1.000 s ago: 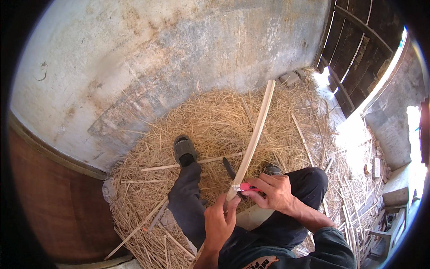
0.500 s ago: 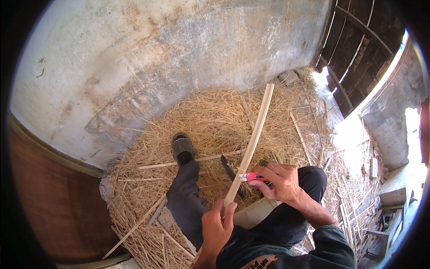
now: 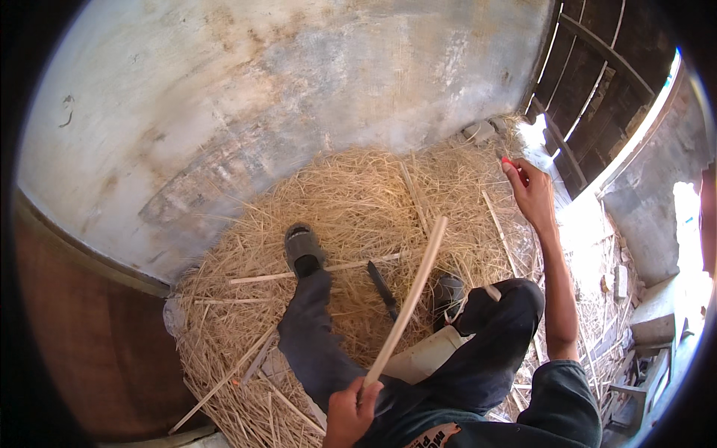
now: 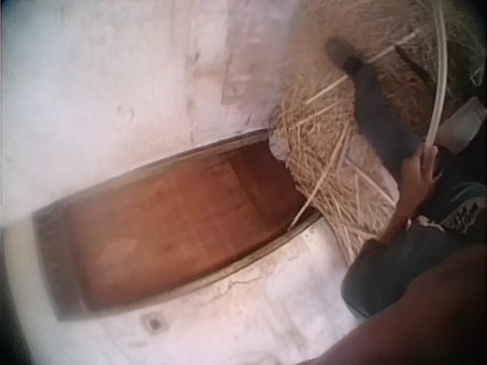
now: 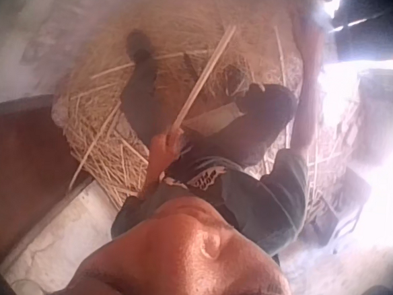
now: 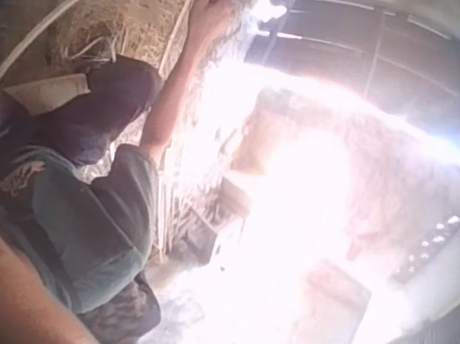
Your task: The person sits on straw and uses a knife to shave and shape a long bamboo stick, then switches to a red utility knife to continue smoothing the surface. The person rotates the stick frequently to work on different sides.
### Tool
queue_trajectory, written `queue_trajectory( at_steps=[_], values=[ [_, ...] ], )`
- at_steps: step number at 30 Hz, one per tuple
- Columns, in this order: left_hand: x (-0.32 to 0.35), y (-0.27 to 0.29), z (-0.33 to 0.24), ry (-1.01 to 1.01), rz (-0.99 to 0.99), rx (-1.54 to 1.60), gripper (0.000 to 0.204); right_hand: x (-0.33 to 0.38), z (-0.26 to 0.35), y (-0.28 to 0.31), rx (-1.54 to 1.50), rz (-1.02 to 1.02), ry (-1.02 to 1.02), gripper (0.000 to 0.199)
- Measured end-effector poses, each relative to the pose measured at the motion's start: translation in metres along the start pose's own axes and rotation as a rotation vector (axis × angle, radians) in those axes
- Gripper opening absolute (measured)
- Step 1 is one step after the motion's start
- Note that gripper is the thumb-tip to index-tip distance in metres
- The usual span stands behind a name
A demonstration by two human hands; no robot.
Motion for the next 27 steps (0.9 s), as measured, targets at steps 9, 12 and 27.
queue_trajectory(
  at_steps=[9, 12, 27],
  values=[
    [-0.042, 0.030, -0.057, -0.049, -0.037, 0.363, 0.043, 0.046, 0.074, -0.035, -0.467, 0.279, 0.115, 0.042],
    [-0.057, 0.020, -0.054, 0.067, 0.273, 0.630, 0.053, 0.068, 0.109, -0.042, -0.821, 0.308, 0.193, 0.047],
    [-0.057, 0.001, -0.077, 0.066, 0.564, 0.685, 0.059, 0.096, 0.164, -0.058, -1.242, 0.472, 0.025, 0.033]
  ],
)
Point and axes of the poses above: each hand's wrist, its own x-axis away from the middle knuckle, its own y-axis out of the back of the hand, z = x × y, the point moved 6 cm from there along -x, towards the middle knuckle, and after that the axes turned 11 degrees about y, right-handed, at the moved point
